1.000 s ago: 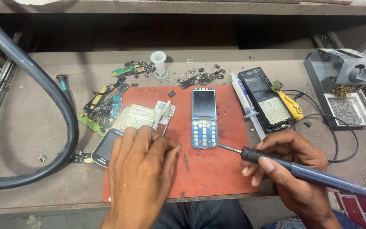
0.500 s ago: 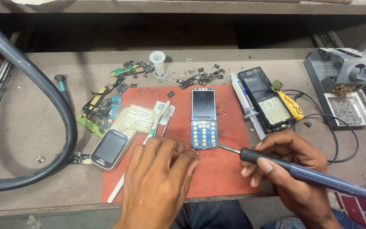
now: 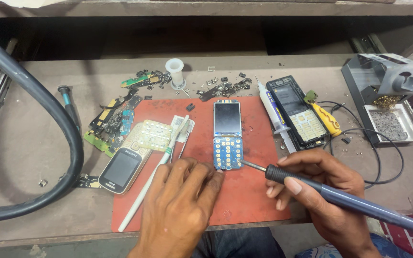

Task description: The person uses a soldering iron and tweezers to work on a mobile phone circuit board. They apply solder to specific points on the board, occasionally cleaning the soldering iron tip on a sponge.

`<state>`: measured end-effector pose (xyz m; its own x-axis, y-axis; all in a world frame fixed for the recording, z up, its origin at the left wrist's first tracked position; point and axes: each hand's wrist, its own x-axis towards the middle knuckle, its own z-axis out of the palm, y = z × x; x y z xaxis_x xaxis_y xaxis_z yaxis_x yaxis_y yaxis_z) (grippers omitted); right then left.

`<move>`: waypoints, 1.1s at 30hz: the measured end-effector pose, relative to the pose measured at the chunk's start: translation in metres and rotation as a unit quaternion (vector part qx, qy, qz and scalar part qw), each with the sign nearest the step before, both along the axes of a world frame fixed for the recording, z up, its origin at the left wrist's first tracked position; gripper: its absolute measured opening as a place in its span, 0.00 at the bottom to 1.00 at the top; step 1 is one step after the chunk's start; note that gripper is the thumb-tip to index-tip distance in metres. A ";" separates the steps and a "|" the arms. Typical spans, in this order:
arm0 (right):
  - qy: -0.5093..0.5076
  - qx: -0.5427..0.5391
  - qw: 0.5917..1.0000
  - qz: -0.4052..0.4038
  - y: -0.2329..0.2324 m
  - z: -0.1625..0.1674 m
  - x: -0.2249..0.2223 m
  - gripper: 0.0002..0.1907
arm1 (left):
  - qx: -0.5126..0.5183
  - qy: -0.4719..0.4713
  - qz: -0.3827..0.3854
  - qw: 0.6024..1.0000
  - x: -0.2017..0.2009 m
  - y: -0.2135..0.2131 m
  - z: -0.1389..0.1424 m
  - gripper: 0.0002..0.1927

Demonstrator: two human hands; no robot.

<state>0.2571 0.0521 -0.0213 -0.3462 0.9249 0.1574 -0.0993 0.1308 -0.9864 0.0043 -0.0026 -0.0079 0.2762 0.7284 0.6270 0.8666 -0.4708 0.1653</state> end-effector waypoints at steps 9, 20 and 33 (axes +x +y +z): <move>-0.058 0.015 0.997 0.048 0.001 0.010 -0.009 0.19 | 0.007 -0.013 0.004 1.000 0.004 -0.001 -0.001 0.16; -0.219 0.110 0.968 0.059 0.005 0.027 -0.024 0.15 | 0.012 -0.011 0.009 1.000 0.007 -0.001 -0.001 0.15; -0.201 0.118 0.968 0.088 0.008 0.026 -0.027 0.15 | 0.024 -0.012 0.023 0.999 0.013 -0.001 -0.002 0.13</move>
<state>0.2304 0.0601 0.0049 -0.5721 0.8008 0.1772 0.2460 0.3737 -0.8943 0.0173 -0.0037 -0.0101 0.2279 0.7086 0.6678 0.8835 -0.4388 0.1641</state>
